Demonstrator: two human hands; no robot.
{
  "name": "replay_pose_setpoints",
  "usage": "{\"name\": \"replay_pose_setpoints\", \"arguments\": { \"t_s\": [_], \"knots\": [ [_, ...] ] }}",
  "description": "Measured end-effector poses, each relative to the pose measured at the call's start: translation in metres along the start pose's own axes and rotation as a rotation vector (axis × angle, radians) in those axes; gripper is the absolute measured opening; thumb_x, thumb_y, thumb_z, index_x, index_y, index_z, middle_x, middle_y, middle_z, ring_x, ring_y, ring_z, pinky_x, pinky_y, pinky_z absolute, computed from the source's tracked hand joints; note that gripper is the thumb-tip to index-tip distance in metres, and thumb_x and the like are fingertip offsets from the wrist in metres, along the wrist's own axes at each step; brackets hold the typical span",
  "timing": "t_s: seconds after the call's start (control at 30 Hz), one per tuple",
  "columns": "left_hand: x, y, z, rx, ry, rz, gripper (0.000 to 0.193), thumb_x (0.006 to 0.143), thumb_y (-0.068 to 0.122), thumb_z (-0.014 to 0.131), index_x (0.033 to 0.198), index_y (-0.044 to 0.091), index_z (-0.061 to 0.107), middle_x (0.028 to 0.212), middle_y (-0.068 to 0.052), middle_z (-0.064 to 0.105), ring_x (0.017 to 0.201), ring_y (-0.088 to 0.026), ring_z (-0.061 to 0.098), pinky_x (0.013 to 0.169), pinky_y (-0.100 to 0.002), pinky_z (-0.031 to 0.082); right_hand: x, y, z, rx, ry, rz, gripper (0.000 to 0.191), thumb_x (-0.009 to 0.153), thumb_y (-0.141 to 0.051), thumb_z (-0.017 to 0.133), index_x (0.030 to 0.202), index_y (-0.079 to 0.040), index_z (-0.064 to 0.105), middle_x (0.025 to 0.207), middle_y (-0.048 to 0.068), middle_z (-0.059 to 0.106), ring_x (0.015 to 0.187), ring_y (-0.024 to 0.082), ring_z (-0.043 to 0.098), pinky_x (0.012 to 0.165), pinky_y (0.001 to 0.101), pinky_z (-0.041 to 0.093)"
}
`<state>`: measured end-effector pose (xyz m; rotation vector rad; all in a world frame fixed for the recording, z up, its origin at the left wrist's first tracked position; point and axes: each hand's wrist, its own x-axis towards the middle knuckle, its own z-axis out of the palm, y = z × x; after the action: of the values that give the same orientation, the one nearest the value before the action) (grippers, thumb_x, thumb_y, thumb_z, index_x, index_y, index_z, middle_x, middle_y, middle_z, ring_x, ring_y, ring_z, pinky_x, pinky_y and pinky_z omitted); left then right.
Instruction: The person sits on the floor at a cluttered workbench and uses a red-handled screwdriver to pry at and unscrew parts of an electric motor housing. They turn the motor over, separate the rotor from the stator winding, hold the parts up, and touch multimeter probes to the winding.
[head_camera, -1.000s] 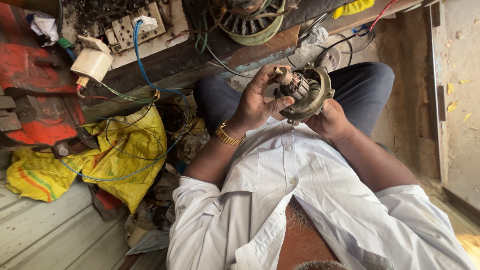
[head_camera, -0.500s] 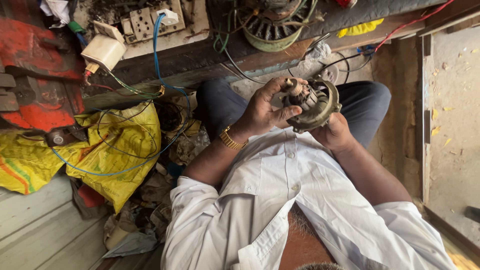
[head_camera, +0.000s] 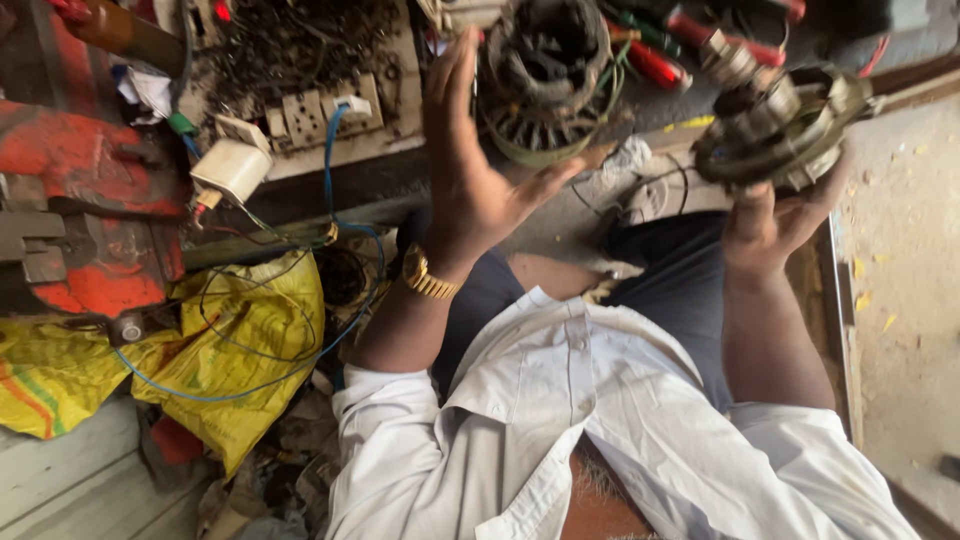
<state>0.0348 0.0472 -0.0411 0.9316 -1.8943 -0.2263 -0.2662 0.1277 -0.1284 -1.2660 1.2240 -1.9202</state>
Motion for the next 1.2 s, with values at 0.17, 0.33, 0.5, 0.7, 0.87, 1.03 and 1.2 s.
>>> {"name": "replay_pose_setpoints", "arguments": {
  "t_s": [0.17,0.33,0.5,0.7,0.87,1.03,1.2],
  "knots": [
    [0.034,-0.008,0.028,0.013,0.017,-0.033,0.124,0.085,0.063,0.086,0.163,0.004,0.009,0.164,-0.022,0.031,0.15,-0.033,0.038,0.128,-0.044,0.036,0.048,0.04,0.01,-0.214,-0.003,-0.171,0.098,0.103,-0.046,0.081,0.161,0.001,0.017,0.161,0.019,0.04,0.142,0.027,0.046,0.12,0.037,0.041],
    [0.035,-0.023,0.049,0.035,0.009,-0.051,0.117,0.085,0.058,0.089,0.161,0.008,0.016,0.158,-0.021,0.039,0.144,-0.032,0.046,0.124,-0.045,0.044,0.082,0.083,0.028,-0.465,-0.027,-0.402,0.097,0.099,-0.052,0.076,0.16,-0.002,0.02,0.159,0.019,0.037,0.147,0.032,0.044,0.122,0.042,0.036],
    [0.034,-0.04,0.055,-0.068,0.008,-0.012,0.11,0.085,0.049,0.093,0.16,0.016,0.019,0.156,-0.02,0.039,0.145,-0.033,0.048,0.121,-0.045,0.046,0.094,0.108,0.036,-0.525,-0.022,-0.448,0.095,0.088,-0.061,0.073,0.151,-0.002,0.032,0.143,0.016,0.049,0.131,0.029,0.055,0.111,0.0437,0.049],
    [0.034,-0.048,0.057,-0.181,0.018,0.001,0.113,0.082,0.042,0.096,0.16,0.016,0.019,0.15,-0.022,0.041,0.141,-0.036,0.049,0.116,-0.047,0.048,0.101,0.109,0.036,-0.647,-0.091,-0.575,0.088,0.09,-0.056,0.074,0.144,0.001,0.034,0.134,0.019,0.052,0.126,0.034,0.061,0.106,0.0498,0.055],
    [0.038,-0.051,0.053,-0.198,0.009,0.014,0.115,0.082,0.042,0.096,0.161,0.016,0.017,0.147,-0.022,0.045,0.14,-0.035,0.049,0.116,-0.049,0.046,0.103,0.093,0.051,-0.516,-0.202,-0.371,0.087,0.087,-0.048,0.081,0.144,-0.001,0.035,0.139,0.021,0.057,0.124,0.037,0.066,0.107,0.0468,0.05],
    [0.039,-0.05,0.056,-0.201,0.027,0.013,0.113,0.08,0.045,0.095,0.16,0.016,0.02,0.147,-0.023,0.044,0.14,-0.035,0.049,0.116,-0.048,0.047,0.102,0.09,0.052,-0.593,-0.154,-0.424,0.091,0.089,-0.05,0.084,0.147,-0.001,0.034,0.141,0.02,0.054,0.125,0.036,0.065,0.113,0.0462,0.052],
    [0.037,-0.047,0.059,-0.215,0.048,0.005,0.109,0.084,0.044,0.096,0.16,0.017,0.023,0.152,-0.02,0.04,0.143,-0.033,0.048,0.117,-0.044,0.049,0.099,0.098,0.045,-0.511,-0.149,-0.367,0.086,0.089,-0.051,0.08,0.142,0.0,0.035,0.136,0.022,0.055,0.127,0.038,0.065,0.109,0.0482,0.052]
  ]
}}
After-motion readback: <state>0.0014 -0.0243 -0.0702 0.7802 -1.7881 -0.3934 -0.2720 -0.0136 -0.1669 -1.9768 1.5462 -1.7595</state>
